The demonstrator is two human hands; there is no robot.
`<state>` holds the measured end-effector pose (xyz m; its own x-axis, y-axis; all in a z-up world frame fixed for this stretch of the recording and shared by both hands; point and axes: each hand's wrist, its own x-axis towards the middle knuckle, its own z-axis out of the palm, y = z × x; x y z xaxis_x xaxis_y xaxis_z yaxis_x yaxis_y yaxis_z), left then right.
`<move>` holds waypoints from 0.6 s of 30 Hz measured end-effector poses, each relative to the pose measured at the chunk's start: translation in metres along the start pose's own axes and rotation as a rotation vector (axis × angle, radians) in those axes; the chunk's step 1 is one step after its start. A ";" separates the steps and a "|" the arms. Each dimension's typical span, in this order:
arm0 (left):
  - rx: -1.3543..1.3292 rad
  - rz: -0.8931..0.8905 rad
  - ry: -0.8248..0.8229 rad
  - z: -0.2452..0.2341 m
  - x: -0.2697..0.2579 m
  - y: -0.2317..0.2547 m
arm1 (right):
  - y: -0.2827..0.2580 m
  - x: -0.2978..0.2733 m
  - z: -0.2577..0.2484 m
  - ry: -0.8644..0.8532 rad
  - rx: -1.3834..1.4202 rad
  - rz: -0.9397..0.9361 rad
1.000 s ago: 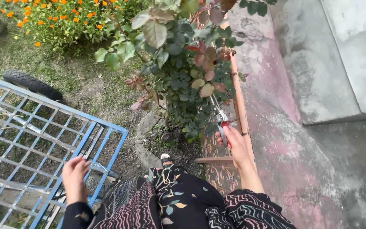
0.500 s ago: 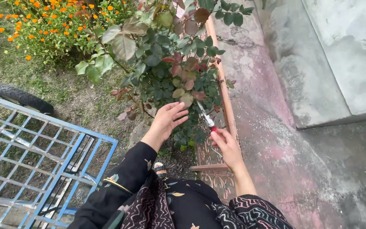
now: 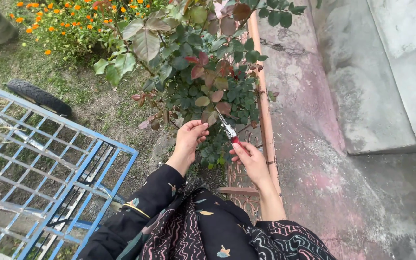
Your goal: Pruning various plants and trees in a garden using handheld shears.
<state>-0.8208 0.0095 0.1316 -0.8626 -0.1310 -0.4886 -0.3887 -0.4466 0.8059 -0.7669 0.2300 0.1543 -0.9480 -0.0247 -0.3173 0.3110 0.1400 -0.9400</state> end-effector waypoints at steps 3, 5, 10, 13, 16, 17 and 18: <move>-0.024 0.013 0.026 -0.005 0.006 -0.006 | -0.004 0.002 0.004 0.009 -0.046 0.007; -0.015 0.007 0.029 -0.008 0.009 -0.008 | -0.003 0.004 0.007 0.027 -0.069 0.008; -0.022 0.009 0.037 -0.011 0.008 -0.009 | -0.012 0.001 0.009 0.043 -0.059 0.009; -0.022 0.011 0.044 -0.014 0.009 -0.011 | -0.019 -0.001 0.010 0.070 -0.127 0.017; -0.024 0.010 0.045 -0.016 0.009 -0.012 | -0.013 0.001 0.010 0.096 -0.231 0.043; -0.028 0.008 0.044 -0.016 0.008 -0.012 | -0.008 0.003 0.010 0.094 -0.265 0.052; -0.028 0.008 0.044 -0.016 0.007 -0.011 | -0.006 0.003 0.011 0.095 -0.264 0.052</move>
<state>-0.8174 -0.0004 0.1139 -0.8506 -0.1730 -0.4965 -0.3720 -0.4694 0.8008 -0.7705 0.2179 0.1581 -0.9371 0.0801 -0.3397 0.3430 0.3920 -0.8536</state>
